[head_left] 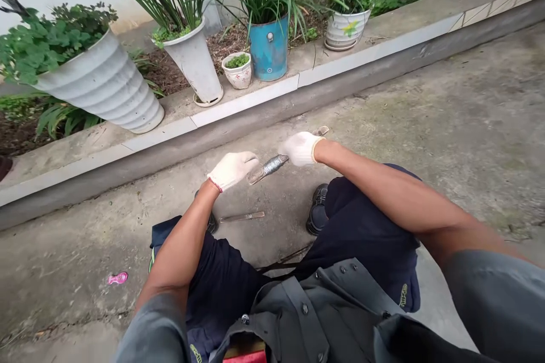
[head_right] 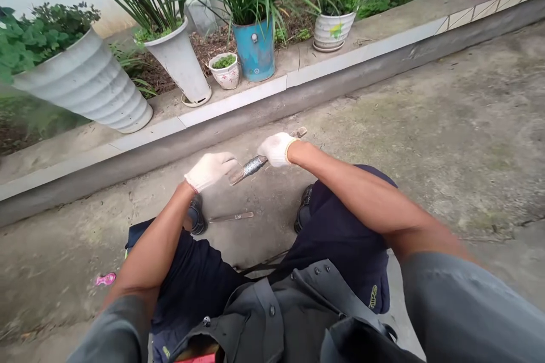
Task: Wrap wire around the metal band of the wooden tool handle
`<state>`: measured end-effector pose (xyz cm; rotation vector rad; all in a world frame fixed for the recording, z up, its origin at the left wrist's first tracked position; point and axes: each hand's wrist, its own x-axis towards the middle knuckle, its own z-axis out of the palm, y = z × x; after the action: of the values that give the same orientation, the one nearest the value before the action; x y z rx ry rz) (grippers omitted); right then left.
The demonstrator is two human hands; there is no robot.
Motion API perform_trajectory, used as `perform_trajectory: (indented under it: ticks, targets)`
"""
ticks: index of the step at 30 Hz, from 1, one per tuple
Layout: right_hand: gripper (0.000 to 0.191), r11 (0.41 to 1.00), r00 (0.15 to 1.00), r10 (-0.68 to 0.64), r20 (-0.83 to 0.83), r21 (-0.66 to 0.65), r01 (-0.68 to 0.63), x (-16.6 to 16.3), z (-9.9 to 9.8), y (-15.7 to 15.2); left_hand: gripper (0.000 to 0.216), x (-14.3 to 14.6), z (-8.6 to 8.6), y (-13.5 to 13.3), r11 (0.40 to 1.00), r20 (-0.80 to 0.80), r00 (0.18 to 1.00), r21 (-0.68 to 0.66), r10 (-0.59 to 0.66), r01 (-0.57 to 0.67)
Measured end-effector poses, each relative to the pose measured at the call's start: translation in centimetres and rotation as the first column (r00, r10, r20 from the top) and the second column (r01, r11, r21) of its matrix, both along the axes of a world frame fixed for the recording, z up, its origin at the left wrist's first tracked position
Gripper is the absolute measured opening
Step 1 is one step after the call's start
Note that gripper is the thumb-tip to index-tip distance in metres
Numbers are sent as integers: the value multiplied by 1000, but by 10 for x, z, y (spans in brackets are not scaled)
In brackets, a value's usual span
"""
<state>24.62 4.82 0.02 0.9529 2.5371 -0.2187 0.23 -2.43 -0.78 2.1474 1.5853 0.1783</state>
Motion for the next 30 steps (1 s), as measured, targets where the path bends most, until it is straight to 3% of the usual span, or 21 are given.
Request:
perform_trajectory:
  ticks: [4,9,14,17,20,23,26,30]
  targets:
    - [13,980,991,48,-125,-184,-70,11,8,-1,41,-3,-4,1,996,127,991,-74,51,-41]
    - [27,966,935,-139,-326,-252,56,16,18,1,39,0,-12,-1,974,421,894,-217,152,-63]
    - [36,963,877,-270,-397,-97,253,6,15,11,42,12,-19,-7,964,371,912,-252,176,-84]
    - [30,913,857,-373,-356,24,407,1,11,17,44,17,-16,-12,962,314,942,-269,123,-36]
    - [28,881,867,-406,-287,129,455,-1,11,16,44,20,-9,-15,949,270,958,-315,91,-2]
    - [30,899,916,-353,-192,201,389,-2,15,8,41,22,-3,-15,942,213,973,-336,88,-12]
    - [30,950,971,-236,-38,201,239,-3,16,-1,36,19,1,-13,974,107,993,-224,55,-30]
    - [25,1000,999,16,35,-21,-16,4,7,-5,34,11,4,-9,993,81,997,-114,14,-5]
